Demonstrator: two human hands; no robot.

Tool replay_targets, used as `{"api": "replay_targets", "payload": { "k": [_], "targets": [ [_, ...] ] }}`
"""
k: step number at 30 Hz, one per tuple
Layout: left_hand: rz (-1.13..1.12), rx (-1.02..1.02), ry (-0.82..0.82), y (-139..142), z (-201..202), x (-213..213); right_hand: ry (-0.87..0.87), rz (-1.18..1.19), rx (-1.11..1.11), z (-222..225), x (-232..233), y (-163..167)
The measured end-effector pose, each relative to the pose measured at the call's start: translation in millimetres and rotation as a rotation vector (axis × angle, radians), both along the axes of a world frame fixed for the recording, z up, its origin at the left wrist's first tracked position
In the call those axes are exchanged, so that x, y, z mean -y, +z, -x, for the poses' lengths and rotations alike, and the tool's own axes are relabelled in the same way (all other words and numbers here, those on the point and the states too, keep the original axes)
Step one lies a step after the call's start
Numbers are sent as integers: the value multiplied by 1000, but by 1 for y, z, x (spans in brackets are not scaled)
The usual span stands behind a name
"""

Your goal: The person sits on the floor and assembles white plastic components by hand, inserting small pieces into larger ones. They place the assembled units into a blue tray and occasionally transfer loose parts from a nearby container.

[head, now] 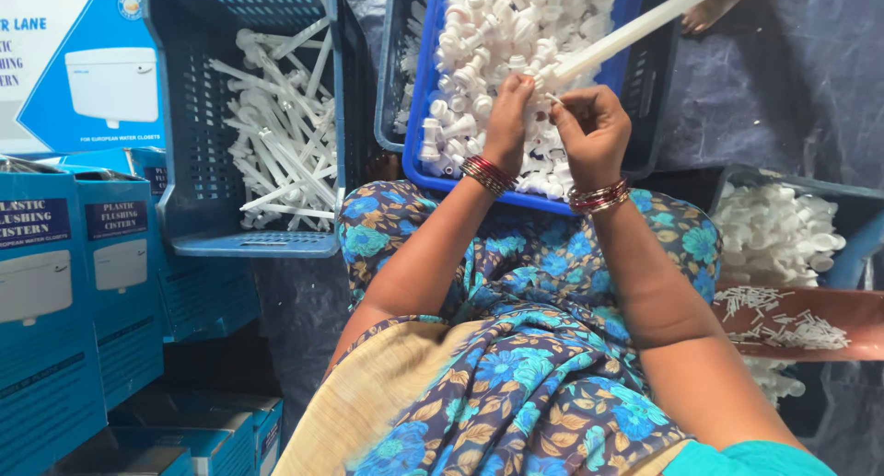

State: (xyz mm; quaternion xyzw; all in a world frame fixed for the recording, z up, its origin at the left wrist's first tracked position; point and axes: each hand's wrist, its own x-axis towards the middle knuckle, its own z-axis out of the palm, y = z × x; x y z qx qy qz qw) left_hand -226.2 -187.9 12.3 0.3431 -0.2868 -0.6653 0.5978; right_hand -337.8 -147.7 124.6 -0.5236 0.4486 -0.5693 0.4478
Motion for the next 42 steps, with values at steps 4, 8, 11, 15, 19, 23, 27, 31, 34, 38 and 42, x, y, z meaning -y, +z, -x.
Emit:
{"api": "replay_targets", "payload": {
  "k": [4, 8, 11, 15, 19, 23, 27, 31, 34, 38, 42],
  "targets": [
    [-7, 3, -6, 4, 0, 5, -35, 71, -273, 10, 18, -10],
    [-4, -15, 2, 10, -1, 6, -20, 160, -369, 13, 29, -17],
    [22, -19, 32, 10, -1, 2, -42, 304, -551, 9, 26, -17],
    [14, 20, 58, 7, 2, -4, -75, 321, -648, 7, 17, -14],
    [131, 216, 106, 9, 6, -10, -75, 275, -588, 8, 10, -18],
    [276, 440, 212, 23, 7, -16, -8, 9, -278, 13, 5, -28],
    [360, 538, 239, 40, 5, -25, 90, -309, 196, 20, 4, -33],
    [392, 601, 246, 54, 3, -27, 106, -404, 420, 18, 3, -35],
    [389, 649, 252, 61, 3, -27, 71, -385, 415, 16, 1, -34],
    [384, 641, 265, 68, 5, -32, 61, -72, -59, 18, -1, -31],
    [368, 628, 262, 72, 6, -38, 35, -157, 129, 13, -5, -30]
  ]
}}
